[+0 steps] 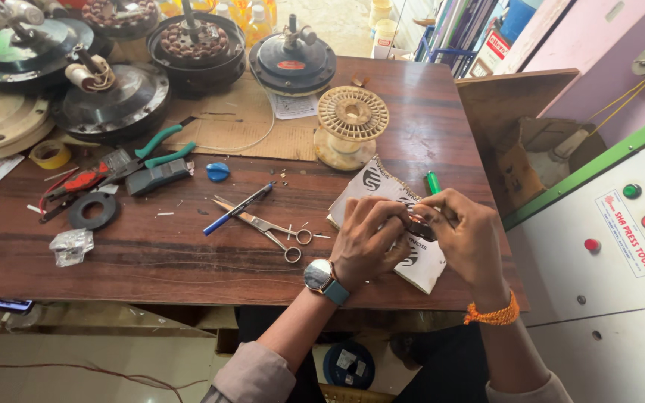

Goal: The person sits at a workbench handling a small electric motor component, prying and adjusting its parts by hand and using a green-handled screwdriver to work on the assembly. They turn the component over repeatedly on a notepad while working on it.

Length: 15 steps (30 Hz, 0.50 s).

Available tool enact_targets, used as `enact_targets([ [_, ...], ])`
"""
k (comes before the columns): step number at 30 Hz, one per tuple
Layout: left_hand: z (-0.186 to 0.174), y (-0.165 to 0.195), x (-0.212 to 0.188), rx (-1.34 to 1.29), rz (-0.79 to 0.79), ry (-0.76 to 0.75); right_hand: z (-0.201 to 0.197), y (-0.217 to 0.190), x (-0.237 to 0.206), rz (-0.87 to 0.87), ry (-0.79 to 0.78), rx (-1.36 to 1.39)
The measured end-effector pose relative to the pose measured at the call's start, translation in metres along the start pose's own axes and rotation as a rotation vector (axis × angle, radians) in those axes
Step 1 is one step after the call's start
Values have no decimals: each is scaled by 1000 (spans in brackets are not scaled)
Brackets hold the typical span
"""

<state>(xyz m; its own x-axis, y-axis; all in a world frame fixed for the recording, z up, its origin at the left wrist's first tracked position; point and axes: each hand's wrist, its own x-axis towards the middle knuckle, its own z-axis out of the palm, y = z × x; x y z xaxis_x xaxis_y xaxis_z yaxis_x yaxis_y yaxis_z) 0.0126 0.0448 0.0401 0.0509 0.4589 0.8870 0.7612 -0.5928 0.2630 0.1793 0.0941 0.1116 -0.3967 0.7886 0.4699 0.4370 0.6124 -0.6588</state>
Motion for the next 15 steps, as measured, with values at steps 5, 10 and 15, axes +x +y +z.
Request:
enact_targets([
  [5, -3, -13, -2, -28, 17, -58, 11, 24, 13, 196, -80, -43],
  [10, -6, -13, -4, 2, 54, -157, 5, 49, -1, 259, -68, -4],
  [15, -3, -8, -4, 105, 21, -145, -19, 55, -34, 334, -21, -95],
])
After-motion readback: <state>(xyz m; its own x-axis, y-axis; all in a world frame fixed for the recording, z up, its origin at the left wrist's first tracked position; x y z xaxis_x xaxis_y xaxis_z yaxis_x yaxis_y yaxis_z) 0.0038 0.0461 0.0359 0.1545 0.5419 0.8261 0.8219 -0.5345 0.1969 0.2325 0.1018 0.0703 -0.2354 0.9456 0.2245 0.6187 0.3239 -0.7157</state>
